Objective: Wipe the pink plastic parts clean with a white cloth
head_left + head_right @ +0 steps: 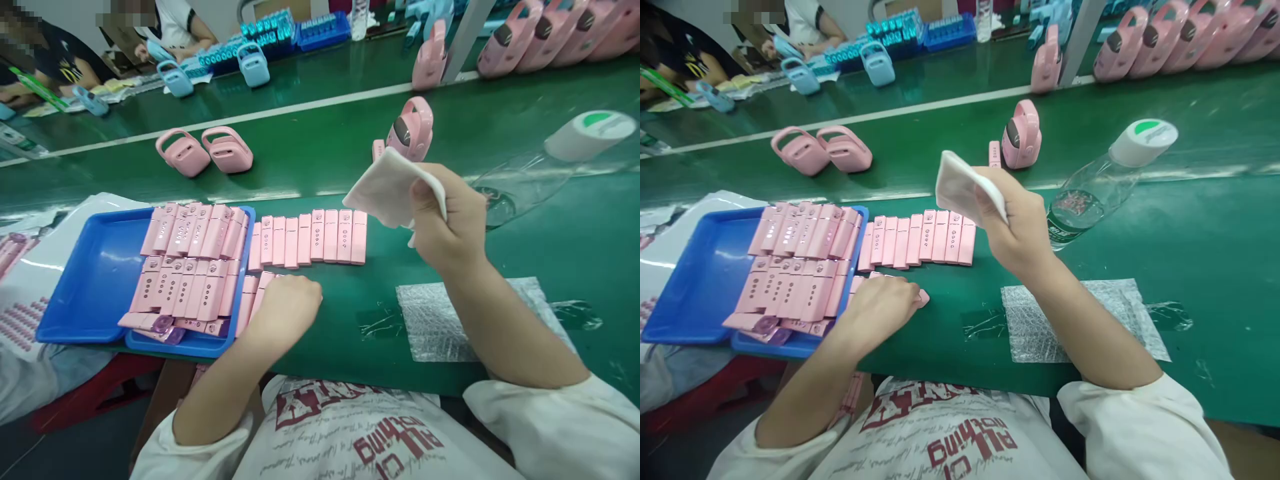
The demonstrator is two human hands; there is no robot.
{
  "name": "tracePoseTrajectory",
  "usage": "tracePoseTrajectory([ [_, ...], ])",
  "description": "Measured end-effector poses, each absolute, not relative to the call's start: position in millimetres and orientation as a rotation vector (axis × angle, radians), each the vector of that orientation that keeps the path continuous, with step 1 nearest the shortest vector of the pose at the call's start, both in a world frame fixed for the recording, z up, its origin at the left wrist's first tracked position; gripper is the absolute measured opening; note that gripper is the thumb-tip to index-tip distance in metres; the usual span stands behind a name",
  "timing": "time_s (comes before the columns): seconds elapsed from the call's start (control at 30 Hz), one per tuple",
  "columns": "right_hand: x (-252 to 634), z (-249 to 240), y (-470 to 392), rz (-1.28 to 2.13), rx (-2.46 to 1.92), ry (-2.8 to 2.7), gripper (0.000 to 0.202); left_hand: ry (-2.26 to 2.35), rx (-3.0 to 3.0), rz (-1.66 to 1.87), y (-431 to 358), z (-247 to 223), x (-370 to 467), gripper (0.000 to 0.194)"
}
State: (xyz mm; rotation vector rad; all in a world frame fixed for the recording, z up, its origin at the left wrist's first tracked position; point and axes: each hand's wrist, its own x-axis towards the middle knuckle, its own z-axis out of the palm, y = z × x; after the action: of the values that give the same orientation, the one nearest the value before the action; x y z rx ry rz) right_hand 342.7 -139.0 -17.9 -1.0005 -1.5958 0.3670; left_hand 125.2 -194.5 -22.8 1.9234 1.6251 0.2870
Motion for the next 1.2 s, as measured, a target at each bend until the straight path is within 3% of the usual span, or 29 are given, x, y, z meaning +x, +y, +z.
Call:
tracePoseTrajectory([
  [0.1,349.4,-24.7,-128.9,0.519,-1.022,-1.350,0.036,1.538,1.796,0.387,-188.5,-13.5,108.7,0.021],
  [0.13,350.9,-27.1,-125.2,0.608,-1.004,-1.263,0.035,1.483,1.718,0.510,-187.4,-12.7,106.1,0.020],
  [0.23,350.4,-31.3,-118.0,0.882,-0.912,-1.018,0.033,1.258,1.429,0.875,-186.0,-17.8,113.4,0.040],
  [0.37,342.1,-28.8,-120.2,1.036,-0.912,-0.877,0.036,1.019,1.209,1.134,-184.1,-31.0,141.2,0.046],
  [0.5,335.5,-26.4,-127.3,1.057,-0.939,-0.902,0.038,0.962,1.057,1.205,-181.3,-40.5,154.5,0.056],
  [0.73,330.4,-35.5,-133.7,0.990,-1.013,-1.006,0.040,1.200,1.274,1.200,-185.8,-51.3,141.9,0.052],
  [0.87,338.2,-37.7,-131.9,0.878,-1.003,-1.103,0.035,1.482,1.859,0.916,-200.5,-33.3,120.4,0.027],
  [0.97,346.2,-33.2,-132.5,0.706,-1.028,-1.232,0.032,1.587,2.341,0.158,-212.7,-13.9,110.8,0.012],
  [1.07,349.8,-27.8,-135.3,0.590,-1.047,-1.373,0.033,1.654,2.344,-0.594,-215.1,-6.0,117.4,0.026],
  [1.2,348.9,-25.3,-139.9,0.486,-1.030,-1.506,0.032,1.681,2.333,-0.784,-211.5,-15.1,133.1,0.027],
])
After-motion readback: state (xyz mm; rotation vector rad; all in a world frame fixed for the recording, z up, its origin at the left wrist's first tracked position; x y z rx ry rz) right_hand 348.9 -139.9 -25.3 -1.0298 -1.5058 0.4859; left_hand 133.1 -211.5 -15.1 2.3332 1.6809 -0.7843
